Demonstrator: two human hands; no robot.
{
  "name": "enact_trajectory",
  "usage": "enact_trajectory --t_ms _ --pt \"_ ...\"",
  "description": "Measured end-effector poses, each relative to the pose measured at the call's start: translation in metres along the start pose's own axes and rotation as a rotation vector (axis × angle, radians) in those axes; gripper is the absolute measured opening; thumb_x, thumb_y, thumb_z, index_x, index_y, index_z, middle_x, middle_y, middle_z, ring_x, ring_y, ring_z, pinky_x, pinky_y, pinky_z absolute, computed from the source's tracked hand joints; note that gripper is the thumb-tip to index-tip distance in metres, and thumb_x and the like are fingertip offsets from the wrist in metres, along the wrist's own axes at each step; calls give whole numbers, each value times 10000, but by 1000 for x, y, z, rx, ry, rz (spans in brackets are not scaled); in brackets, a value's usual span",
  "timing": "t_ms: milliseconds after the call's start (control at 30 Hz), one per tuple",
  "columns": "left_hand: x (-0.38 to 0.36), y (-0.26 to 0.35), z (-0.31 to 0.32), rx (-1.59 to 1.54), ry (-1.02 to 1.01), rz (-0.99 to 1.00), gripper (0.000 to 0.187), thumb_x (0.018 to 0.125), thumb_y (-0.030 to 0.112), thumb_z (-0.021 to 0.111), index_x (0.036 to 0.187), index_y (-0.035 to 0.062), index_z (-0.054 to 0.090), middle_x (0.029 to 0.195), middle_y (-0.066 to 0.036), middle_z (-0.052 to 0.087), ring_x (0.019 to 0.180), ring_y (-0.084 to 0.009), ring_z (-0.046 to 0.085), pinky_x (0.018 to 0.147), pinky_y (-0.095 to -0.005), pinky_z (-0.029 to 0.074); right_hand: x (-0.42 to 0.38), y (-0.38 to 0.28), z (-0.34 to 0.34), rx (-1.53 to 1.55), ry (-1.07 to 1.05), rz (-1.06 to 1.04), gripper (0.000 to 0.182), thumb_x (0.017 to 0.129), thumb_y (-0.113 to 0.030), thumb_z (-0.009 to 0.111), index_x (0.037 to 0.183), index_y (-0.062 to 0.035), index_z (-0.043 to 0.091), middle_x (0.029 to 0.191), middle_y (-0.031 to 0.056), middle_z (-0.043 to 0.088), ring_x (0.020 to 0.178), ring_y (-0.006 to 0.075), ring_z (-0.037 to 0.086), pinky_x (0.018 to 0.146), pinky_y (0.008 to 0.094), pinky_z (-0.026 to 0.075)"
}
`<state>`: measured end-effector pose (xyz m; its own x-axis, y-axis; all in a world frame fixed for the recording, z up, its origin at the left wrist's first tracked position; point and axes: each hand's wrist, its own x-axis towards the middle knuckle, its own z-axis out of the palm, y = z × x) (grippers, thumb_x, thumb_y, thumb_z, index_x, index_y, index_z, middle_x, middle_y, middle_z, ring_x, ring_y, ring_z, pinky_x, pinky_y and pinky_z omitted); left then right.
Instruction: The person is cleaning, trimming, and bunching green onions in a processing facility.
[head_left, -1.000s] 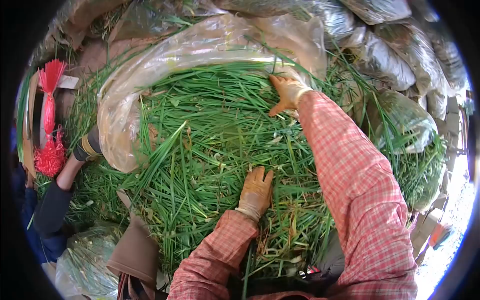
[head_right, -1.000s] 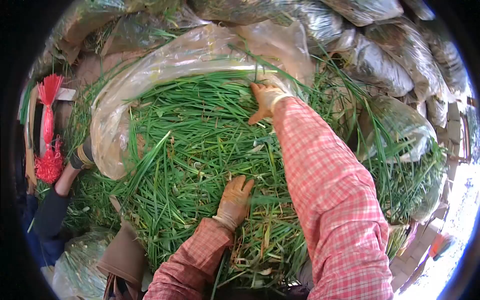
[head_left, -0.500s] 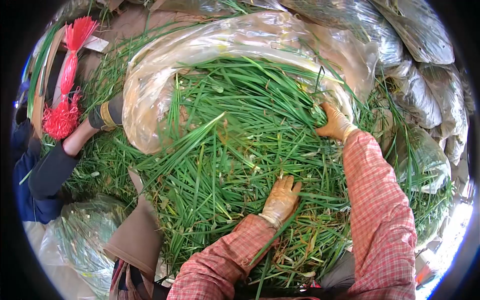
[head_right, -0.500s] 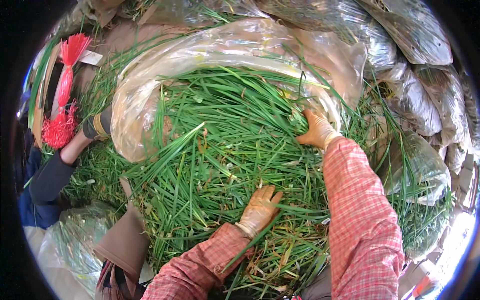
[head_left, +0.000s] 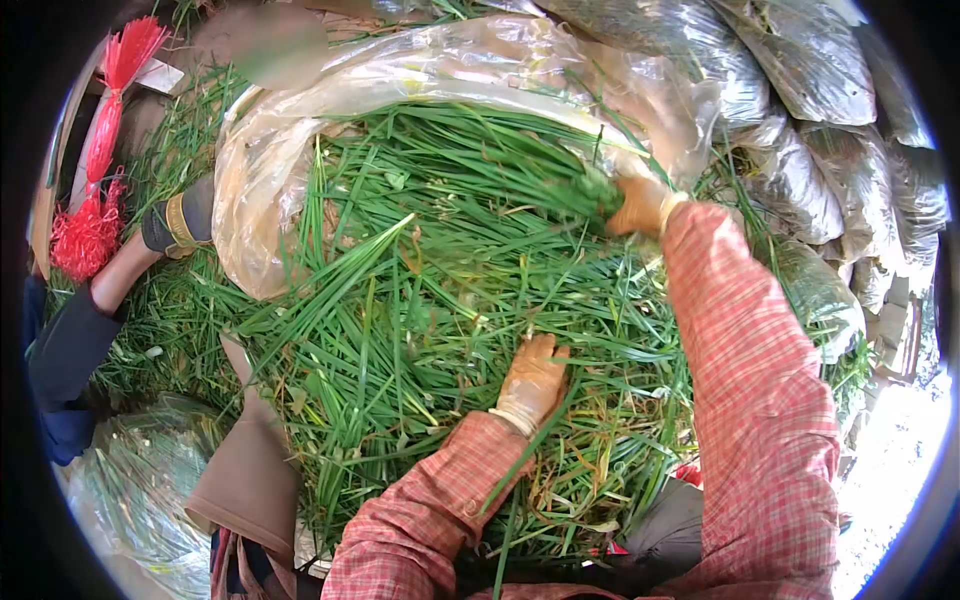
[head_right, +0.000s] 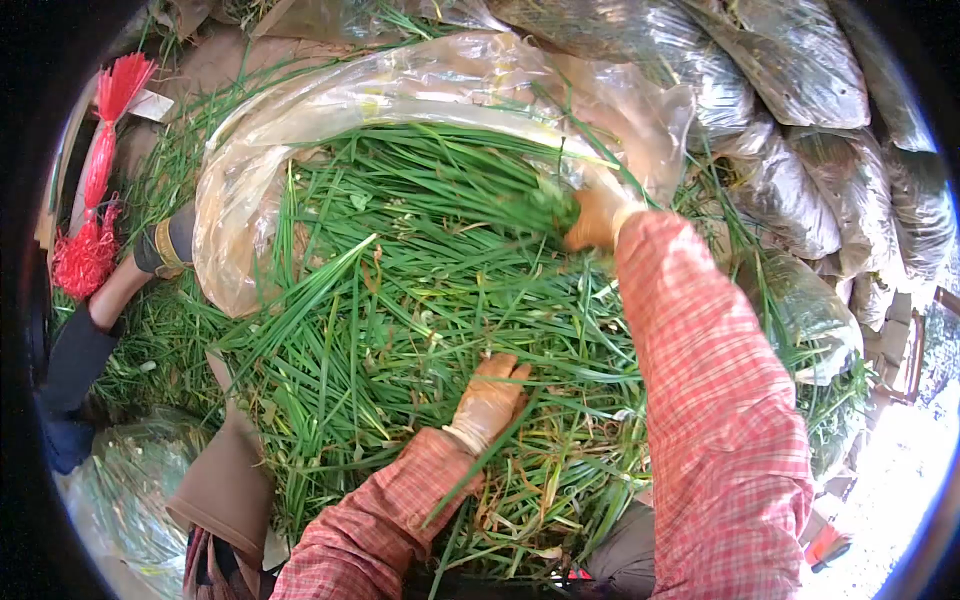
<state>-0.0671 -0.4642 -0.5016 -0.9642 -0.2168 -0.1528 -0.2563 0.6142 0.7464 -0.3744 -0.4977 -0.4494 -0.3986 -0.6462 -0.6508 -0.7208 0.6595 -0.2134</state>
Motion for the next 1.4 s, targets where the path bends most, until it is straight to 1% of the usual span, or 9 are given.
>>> enact_trajectory --t_ms 133,233,333,367,500,633,833,1067,1400 --pt "10 17 -44 -249 148 -53 482 714 177 630 1146 39 467 1158 -215 456 1095 -325 437 942 -389 354 -16 -33 -114 338 -274 -26 468 571 -131 742 986 23 589 853 100 640 730 162 590 688 298 467" --pt "33 53 -110 -1704 106 -335 501 797 286 615 1214 83 427 1195 -125 464 1096 -263 439 958 -382 341 -47 -50 -132 788 -448 32 404 630 -81 725 997 16 588 890 81 636 758 143 588 697 295 473" --pt "61 37 -75 -2328 204 -241 607 805 394 593 1260 71 356 1247 -103 431 1161 -240 405 980 -388 330 -52 -31 -64 713 -395 -378 328 657 -63 685 977 -37 619 840 93 649 732 153 609 656 288 481" --pt "60 37 -75 -2325 257 -277 631 798 413 591 1267 69 347 1254 -106 424 1158 -242 406 979 -392 331 -86 -61 -34 1073 -383 -192 307 677 -108 674 970 -32 622 848 105 648 724 163 612 659 288 481" --pt "36 26 -64 -2143 298 -458 601 749 254 675 1235 51 385 1148 -75 506 1050 -206 486 946 -342 363 -124 -87 61 304 -408 88 394 656 -265 668 977 -52 579 832 126 634 730 215 610 672 333 488" --pt "3 45 -90 -2092 311 -388 525 705 90 644 1181 17 433 1027 -92 578 947 -223 558 876 -345 435 -193 -160 37 12 -149 96 792 707 -421 561 1106 217 315 730 232 603 675 354 610 592 402 497" --pt "-69 96 -144 -2075 165 -232 582 664 175 699 1155 -36 468 1088 -132 562 976 -273 554 877 -388 440 -303 -201 -23 -84 -213 -125 810 766 -524 529 1189 142 344 646 179 593 579 290 611 503 359 488" --pt "-163 136 -205 -1802 129 -125 629 632 64 724 1191 1 443 1055 -154 576 924 -257 583 837 -386 465 -309 -156 -31 1238 55 -505 734 815 -339 587 1362 -67 181 1270 234 378 1174 298 385 967 395 322" --pt "-246 171 -264 -481 413 -141 597 586 212 771 1095 28 520 952 -64 595 816 -197 575 746 -314 455 -361 -285 -66 1546 119 -1000 762 768 -205 663 1365 -103 200 1299 34 365 1154 148 374 981 307 280"
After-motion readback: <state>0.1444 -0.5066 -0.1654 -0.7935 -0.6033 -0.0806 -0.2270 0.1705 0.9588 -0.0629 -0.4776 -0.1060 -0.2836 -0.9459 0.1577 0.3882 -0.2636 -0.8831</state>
